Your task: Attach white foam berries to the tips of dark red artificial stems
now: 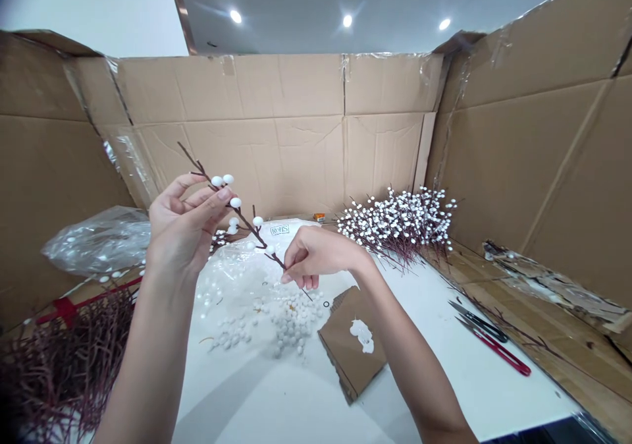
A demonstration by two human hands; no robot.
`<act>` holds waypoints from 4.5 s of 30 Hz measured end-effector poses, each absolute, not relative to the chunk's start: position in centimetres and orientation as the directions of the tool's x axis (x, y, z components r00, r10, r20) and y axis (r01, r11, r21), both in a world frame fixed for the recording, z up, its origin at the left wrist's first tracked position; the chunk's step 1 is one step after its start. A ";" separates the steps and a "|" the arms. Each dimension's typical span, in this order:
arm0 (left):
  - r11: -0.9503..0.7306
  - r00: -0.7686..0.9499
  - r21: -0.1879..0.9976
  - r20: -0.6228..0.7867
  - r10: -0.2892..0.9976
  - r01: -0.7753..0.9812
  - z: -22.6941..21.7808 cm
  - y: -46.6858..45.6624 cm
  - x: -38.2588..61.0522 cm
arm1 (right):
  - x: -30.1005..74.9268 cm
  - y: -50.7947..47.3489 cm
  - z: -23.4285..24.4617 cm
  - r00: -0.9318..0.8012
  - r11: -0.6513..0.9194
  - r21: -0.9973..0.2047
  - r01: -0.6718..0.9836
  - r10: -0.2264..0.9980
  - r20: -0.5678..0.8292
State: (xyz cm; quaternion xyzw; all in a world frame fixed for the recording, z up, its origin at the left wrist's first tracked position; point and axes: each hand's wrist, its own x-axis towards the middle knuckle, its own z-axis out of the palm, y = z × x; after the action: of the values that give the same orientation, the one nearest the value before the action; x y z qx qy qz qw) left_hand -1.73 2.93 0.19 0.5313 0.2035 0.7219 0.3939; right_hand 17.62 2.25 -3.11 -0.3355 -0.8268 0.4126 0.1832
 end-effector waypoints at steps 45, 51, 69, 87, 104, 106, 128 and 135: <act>-0.625 0.171 0.685 0.714 0.679 -0.375 0.0 2.9 -2.7 | 14.7 -0.2 -16.4 -0.461 0.394 -0.620 0.678 0.885 0.058; -0.633 0.214 0.668 0.735 0.644 -0.391 0.0 2.3 -2.2 | 15.3 -1.0 -17.3 -0.342 0.345 -0.603 0.719 0.931 0.126; -0.654 0.218 0.671 0.737 0.640 -0.350 0.2 2.2 -1.6 | 18.1 0.0 -16.8 -0.212 0.252 -0.443 0.860 0.967 0.138; -0.639 0.220 0.734 0.679 0.701 -0.230 0.3 1.6 -1.1 | 17.3 0.3 -18.5 -0.344 0.358 -0.520 0.775 0.930 0.128; -0.638 0.221 0.739 0.673 0.706 -0.215 0.2 1.5 -0.9 | 16.6 0.7 -18.8 -0.383 0.411 -0.594 0.691 0.906 0.182; -0.633 0.216 0.745 0.667 0.713 -0.210 0.2 1.4 -1.0 | 16.8 0.6 -18.4 -0.353 0.398 -0.620 0.676 0.914 0.203; -0.643 0.248 0.695 0.717 0.652 -0.322 -0.4 2.5 -1.3 | 14.8 1.4 -20.0 -0.168 0.214 -0.611 0.762 0.977 0.131; -0.655 0.260 0.724 0.689 0.677 -0.214 -0.3 2.1 -1.4 | 14.4 1.5 -19.3 -0.121 0.164 -0.569 0.806 0.986 0.113</act>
State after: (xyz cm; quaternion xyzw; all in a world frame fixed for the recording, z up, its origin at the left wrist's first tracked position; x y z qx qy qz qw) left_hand -1.43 2.12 -0.31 0.6966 0.1659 0.5851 0.3806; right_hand 14.44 1.51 -19.28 -0.6182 -0.7246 0.1889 0.2389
